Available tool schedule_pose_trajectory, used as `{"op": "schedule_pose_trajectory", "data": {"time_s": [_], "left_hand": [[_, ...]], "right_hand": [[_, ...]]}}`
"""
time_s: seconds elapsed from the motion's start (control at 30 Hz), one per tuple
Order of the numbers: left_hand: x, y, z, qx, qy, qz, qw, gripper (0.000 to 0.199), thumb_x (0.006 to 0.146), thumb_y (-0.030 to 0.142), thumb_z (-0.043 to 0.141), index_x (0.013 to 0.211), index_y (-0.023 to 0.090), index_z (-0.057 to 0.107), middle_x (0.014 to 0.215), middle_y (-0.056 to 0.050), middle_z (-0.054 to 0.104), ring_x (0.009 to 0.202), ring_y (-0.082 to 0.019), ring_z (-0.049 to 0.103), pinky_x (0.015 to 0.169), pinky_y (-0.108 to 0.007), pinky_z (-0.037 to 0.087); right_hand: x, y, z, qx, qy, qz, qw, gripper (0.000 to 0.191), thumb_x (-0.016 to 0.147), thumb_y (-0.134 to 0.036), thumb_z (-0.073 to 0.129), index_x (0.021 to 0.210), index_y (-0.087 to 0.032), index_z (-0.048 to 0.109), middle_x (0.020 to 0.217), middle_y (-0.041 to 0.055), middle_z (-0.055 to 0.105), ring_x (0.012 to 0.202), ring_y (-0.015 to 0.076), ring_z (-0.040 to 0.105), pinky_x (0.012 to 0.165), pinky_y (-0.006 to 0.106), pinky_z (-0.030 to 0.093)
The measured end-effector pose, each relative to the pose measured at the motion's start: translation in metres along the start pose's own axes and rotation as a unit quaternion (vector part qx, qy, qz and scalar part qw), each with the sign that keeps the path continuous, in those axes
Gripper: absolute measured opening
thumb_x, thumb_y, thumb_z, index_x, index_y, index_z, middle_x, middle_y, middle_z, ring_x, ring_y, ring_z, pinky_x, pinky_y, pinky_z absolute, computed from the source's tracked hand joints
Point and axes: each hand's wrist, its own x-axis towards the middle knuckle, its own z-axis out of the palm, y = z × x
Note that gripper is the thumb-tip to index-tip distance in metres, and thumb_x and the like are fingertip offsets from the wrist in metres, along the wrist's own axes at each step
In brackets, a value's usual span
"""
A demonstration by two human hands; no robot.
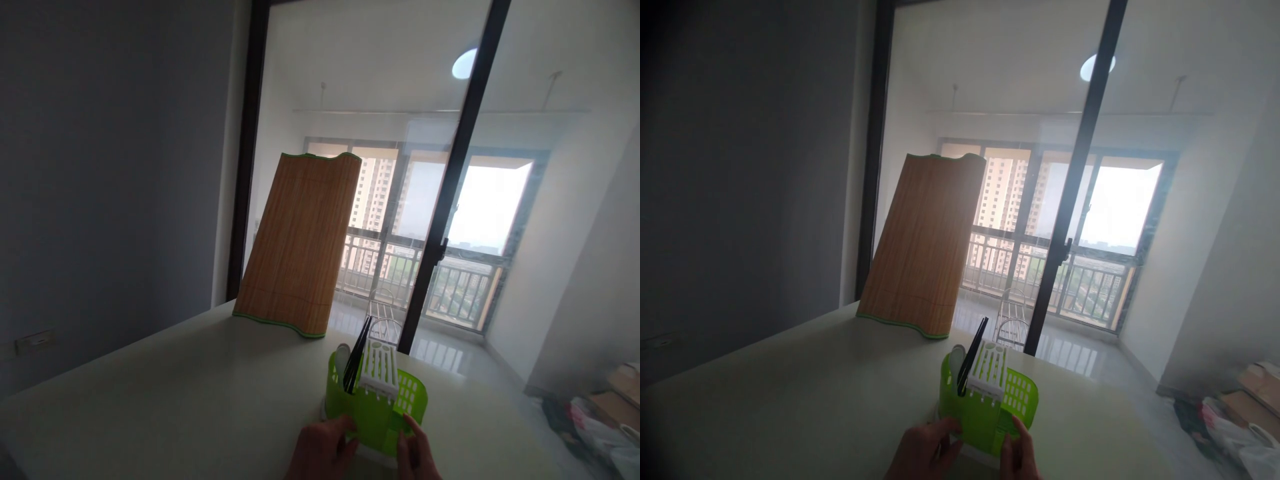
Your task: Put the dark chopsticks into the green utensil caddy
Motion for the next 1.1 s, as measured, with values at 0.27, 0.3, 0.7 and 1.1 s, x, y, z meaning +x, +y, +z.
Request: {"op": "schedule_pose_trajectory", "data": {"time_s": [0.27,0.3,0.7,1.1], "left_hand": [[-0.025,0.020,0.024,-0.018,-0.122,-0.026,0.992,0.035,0.081,0.045,0.059,0.108,0.027,0.070,0.082,-0.002,0.075,0.080,-0.021,0.068,0.073,-0.030,0.045],[-0.025,0.022,0.027,-0.020,-0.129,-0.026,0.991,0.035,0.079,0.046,0.060,0.107,0.027,0.070,0.082,-0.002,0.075,0.079,-0.021,0.068,0.073,-0.030,0.045],[-0.020,0.014,0.002,-0.013,-0.066,-0.022,0.997,0.008,0.075,0.029,0.058,0.072,0.025,0.064,0.068,0.001,0.069,0.063,-0.016,0.061,0.057,-0.027,0.040],[0.066,0.031,-0.156,0.180,0.316,0.036,0.931,0.030,0.095,0.042,0.042,0.091,0.021,0.063,0.080,-0.001,0.069,0.072,-0.014,0.063,0.067,-0.024,0.039]], "right_hand": [[-0.001,-0.020,-0.020,-0.138,-0.123,0.015,0.983,0.057,0.084,-0.059,0.030,0.114,-0.025,0.064,0.101,0.0086,0.072,0.085,0.0266,0.066,0.072,0.035,0.043],[-0.002,-0.020,-0.020,-0.138,-0.122,0.012,0.983,0.056,0.085,-0.059,0.029,0.113,-0.025,0.064,0.101,0.0085,0.072,0.086,0.0263,0.066,0.073,0.035,0.043],[0.001,-0.015,-0.018,-0.115,-0.129,0.013,0.985,0.056,0.084,-0.060,0.032,0.112,-0.024,0.064,0.104,0.0102,0.071,0.088,0.0270,0.066,0.074,0.035,0.043],[0.003,-0.002,-0.012,-0.086,-0.118,0.032,0.989,0.056,0.081,-0.063,0.037,0.109,-0.026,0.068,0.099,0.0095,0.073,0.085,0.0268,0.068,0.070,0.034,0.046]]}}
